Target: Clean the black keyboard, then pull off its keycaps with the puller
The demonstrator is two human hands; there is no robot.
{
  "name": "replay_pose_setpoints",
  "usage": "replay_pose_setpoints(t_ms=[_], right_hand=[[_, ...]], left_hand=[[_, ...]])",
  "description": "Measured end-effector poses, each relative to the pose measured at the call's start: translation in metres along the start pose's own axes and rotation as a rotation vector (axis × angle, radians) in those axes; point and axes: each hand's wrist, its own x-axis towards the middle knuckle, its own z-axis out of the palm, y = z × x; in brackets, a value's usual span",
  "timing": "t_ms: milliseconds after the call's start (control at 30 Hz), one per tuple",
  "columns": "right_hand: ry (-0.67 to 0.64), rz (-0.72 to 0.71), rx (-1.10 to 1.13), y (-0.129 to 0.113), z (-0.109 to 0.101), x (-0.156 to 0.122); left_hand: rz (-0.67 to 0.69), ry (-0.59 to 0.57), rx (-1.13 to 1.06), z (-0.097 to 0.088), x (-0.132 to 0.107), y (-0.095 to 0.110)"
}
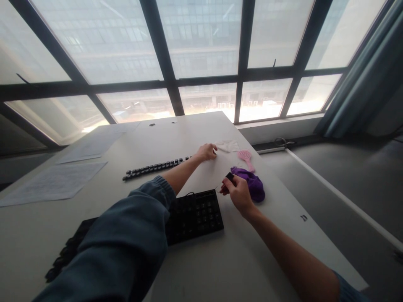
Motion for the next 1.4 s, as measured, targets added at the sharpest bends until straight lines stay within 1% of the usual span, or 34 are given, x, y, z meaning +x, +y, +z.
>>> replay_pose_setpoints(t_ms=[133,233,300,400,467,533,633,700,767,867,933,967,1000,1033,1100,1200,1300,1400], right_hand=[[-0.009,0.007,0.006,0.000,0.000,0.000],[-0.011,-0.001,0.006,0.000,-0.001,0.000],[-0.003,-0.014,0.000,-0.001,-0.003,0.001],[0.011,-0.047,-0.021,-0.004,-0.005,0.000],[0.004,-0.082,-0.034,-0.005,-0.004,-0.002],[-0.029,-0.125,-0.053,-0.005,-0.001,-0.007],[-0.115,-0.183,-0.114,0.000,0.007,-0.018],[-0.179,-0.205,-0.177,0.005,0.012,-0.024],[-0.220,-0.220,-0.245,0.008,0.016,-0.030],[-0.213,-0.261,-0.335,0.007,0.021,-0.036],[-0.172,-0.292,-0.377,0.003,0.025,-0.042],[-0.147,-0.276,-0.372,0.001,0.029,-0.046],[-0.126,-0.231,-0.339,0.000,0.033,-0.051],[-0.098,-0.188,-0.288,-0.001,0.039,-0.057],[-0.089,-0.138,-0.243,0.000,0.050,-0.067],[-0.116,-0.128,-0.251,0.008,0.062,-0.077],[-0.107,-0.141,-0.287,0.017,0.061,-0.072],[-0.102,-0.146,-0.324,0.023,0.050,-0.058]], left_hand=[[0.001,-0.017,-0.041,-0.002,-0.001,-0.001],[0.024,0.000,-0.058,-0.013,-0.006,-0.002],[0.041,0.040,-0.058,-0.028,-0.013,-0.003],[0.067,0.117,-0.047,-0.061,-0.036,-0.009],[0.097,0.180,-0.029,-0.086,-0.062,-0.019],[0.121,0.244,-0.001,-0.110,-0.098,-0.032],[0.094,0.330,0.003,-0.136,-0.169,-0.061],[-0.001,0.379,-0.049,-0.144,-0.224,-0.085],[-0.158,0.463,-0.081,-0.144,-0.278,-0.112],[-0.353,0.519,-0.106,-0.131,-0.351,-0.147],[-0.432,0.521,-0.112,-0.118,-0.388,-0.163],[-0.442,0.513,-0.113,-0.110,-0.403,-0.167],[-0.435,0.508,-0.116,-0.103,-0.416,-0.170],[-0.420,0.509,-0.119,-0.097,-0.426,-0.171],[-0.387,0.530,-0.131,-0.084,-0.441,-0.171],[-0.361,0.583,-0.179,-0.071,-0.453,-0.166],[-0.364,0.617,-0.253,-0.063,-0.455,-0.160],[-0.395,0.631,-0.309,-0.060,-0.450,-0.153]])
